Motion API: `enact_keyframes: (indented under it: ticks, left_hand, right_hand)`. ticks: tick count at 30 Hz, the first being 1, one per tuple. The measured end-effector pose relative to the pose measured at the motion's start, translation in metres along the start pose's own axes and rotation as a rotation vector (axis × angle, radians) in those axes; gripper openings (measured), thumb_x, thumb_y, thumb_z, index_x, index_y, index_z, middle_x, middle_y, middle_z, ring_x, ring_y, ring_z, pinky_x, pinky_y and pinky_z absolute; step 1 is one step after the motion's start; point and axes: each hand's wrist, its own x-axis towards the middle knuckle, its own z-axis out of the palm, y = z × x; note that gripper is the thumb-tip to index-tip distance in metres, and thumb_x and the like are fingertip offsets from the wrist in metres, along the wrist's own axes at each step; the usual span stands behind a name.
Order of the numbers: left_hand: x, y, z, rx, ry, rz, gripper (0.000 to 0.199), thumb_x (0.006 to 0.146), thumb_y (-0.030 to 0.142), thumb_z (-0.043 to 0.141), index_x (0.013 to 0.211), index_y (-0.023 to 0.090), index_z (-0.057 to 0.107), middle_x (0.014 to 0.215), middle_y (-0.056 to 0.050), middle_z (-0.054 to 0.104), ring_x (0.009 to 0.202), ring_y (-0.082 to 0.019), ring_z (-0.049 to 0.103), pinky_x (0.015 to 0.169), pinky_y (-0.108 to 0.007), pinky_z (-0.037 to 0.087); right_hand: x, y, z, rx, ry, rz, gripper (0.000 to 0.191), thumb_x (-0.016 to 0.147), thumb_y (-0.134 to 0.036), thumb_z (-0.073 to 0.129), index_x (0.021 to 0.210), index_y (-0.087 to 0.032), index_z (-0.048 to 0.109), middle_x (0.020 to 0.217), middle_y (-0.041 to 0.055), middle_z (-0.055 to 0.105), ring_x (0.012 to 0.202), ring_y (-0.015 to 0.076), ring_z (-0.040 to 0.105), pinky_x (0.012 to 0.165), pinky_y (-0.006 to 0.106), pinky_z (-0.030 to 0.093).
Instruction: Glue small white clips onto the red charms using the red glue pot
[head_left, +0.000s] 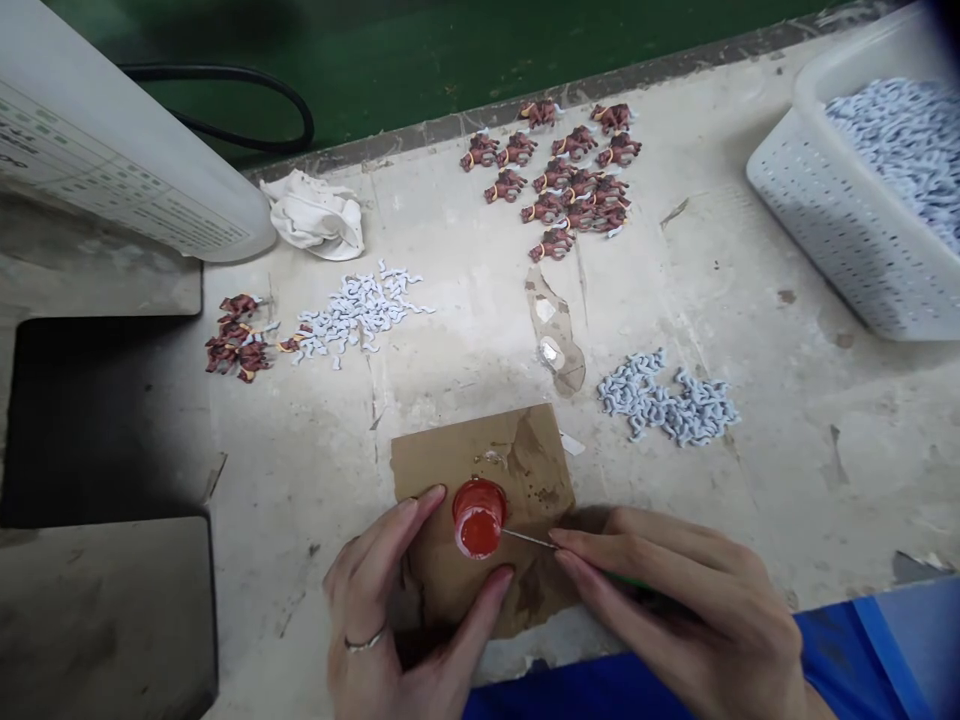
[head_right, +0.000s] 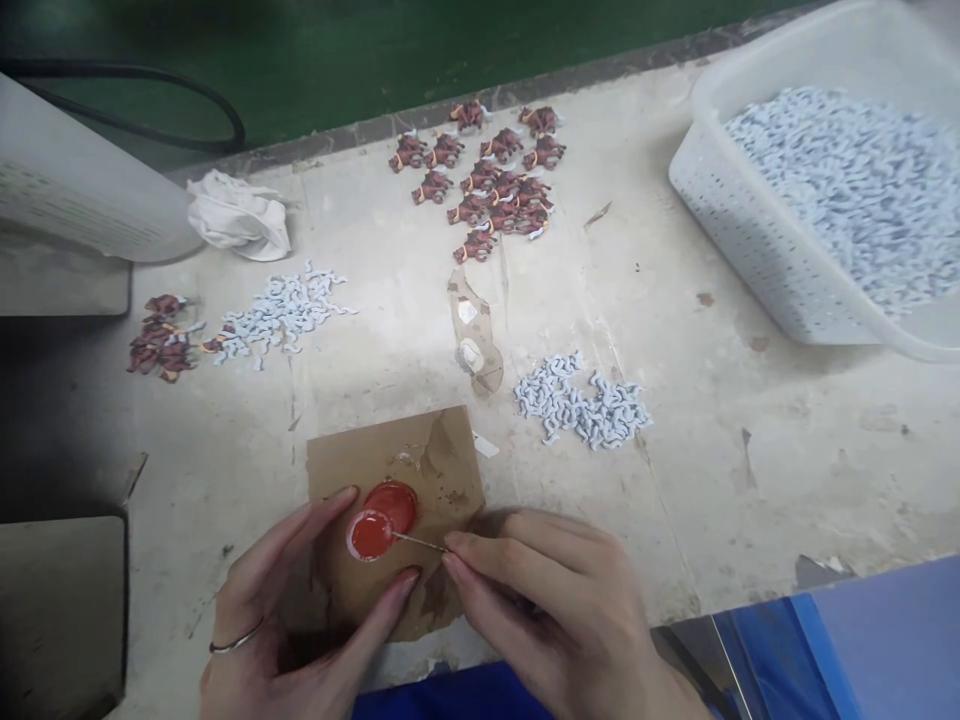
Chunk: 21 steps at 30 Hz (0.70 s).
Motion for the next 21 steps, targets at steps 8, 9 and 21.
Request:
enact_keyframes:
  ticks: [8, 9, 21]
  left_hand:
    - [0.001, -0.0006, 0.0011, -0.002, -0.003, 0.004, 0.072, 0.075, 0.025, 0.087, 0.139, 0.023, 0.054, 0.127, -0.009, 0.068, 0.114, -0.027, 0.068, 0.103, -0.046, 0.053]
    - [0.001, -0.0008, 0.0007, -0.002, -0.006, 0.005, 0.072, 0.075, 0.025, 0.087, 0.139, 0.024, 0.054, 0.127, -0.009, 0.068, 0.115, -0.027, 0.068, 0.102, -0.046, 0.053]
    - [0.0011, -0.0012, 0.0003, -0.001, -0.012, -0.004, 0.072, 0.077, 0.027, 0.086, 0.141, 0.024, 0.053, 0.127, -0.009, 0.068, 0.115, -0.026, 0.067, 0.104, -0.047, 0.052]
  right_hand:
    - [-0.0006, 0.0045, 0.0022, 0.035, 0.018, -0.069, 0.013, 0.094, -0.005, 0.069, 0.101, -0.014, 0.074, 0.072, 0.0014, 0.07, 0.055, 0.0113, 0.062, 0.051, 0.023, 0.051]
    - [-0.0007, 0.0046, 0.0021, 0.035, 0.02, -0.071, 0.013, 0.094, -0.005, 0.069, 0.101, -0.014, 0.073, 0.073, 0.0015, 0.07, 0.056, 0.0114, 0.062, 0.051, 0.023, 0.052]
    - [-0.001, 0.0039, 0.002, 0.037, 0.019, -0.071, 0.012, 0.095, -0.006, 0.069, 0.101, -0.015, 0.073, 0.074, 0.0015, 0.072, 0.057, 0.0117, 0.065, 0.052, 0.023, 0.053]
